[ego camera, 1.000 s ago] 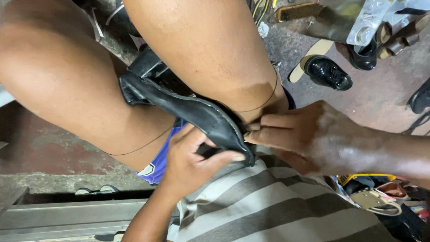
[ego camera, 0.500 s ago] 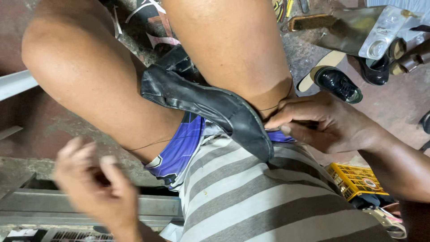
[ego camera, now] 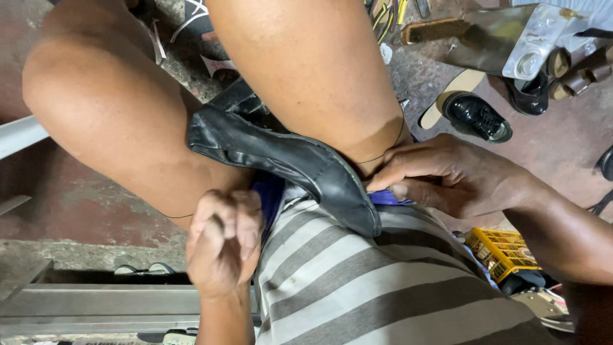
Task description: The person sits on the floor and sews a black shoe using a needle and thread. They hold the shoe on their lap and repeatedly push the needle through the sole and upper, pulling the thread tight to secure the parts.
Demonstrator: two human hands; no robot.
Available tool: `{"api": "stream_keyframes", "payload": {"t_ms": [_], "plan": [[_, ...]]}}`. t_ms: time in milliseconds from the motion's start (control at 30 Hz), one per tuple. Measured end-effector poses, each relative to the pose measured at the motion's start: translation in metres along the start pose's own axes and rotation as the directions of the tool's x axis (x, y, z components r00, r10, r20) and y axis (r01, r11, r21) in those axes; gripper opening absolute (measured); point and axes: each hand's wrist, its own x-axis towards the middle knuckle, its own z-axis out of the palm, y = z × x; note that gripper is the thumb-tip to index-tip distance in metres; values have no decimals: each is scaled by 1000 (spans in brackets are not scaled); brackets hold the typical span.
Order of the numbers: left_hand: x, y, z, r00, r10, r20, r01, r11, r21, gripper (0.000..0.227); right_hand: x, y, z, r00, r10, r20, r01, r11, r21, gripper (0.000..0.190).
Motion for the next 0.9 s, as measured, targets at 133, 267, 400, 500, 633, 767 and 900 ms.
{"api": "stream_keyframes", "payload": {"t_ms": [133,267,400,500,633,767,900], "plan": [[26,-5,34,983,-168,-78,165,604,779,26,0,-4,-1,1000,9,-19,-10,999,-44,23],[44,1,62,939,-345,18,151,457,876,15,-7,-12,4,994,96,-59,-106,973,-205,24],[59,4,61,896,-443,27,197,451,871,4,-15,-18,12,945,315,-87,-324,873,-364,20],[68,4,54,862,-506,40,218,441,871,14,-17,-22,17,986,60,-156,-130,866,-484,17],[72,4,56,830,-558,3,304,456,836,6,-19,-29,23,992,-14,-123,-64,794,-604,16],[73,5,60,830,-558,-22,304,420,855,6,-20,-44,33,979,-151,-136,-42,502,-864,37],[70,4,60,816,-576,-59,357,421,834,6,-16,-55,36,993,-85,-82,-11,624,-782,24]]}}
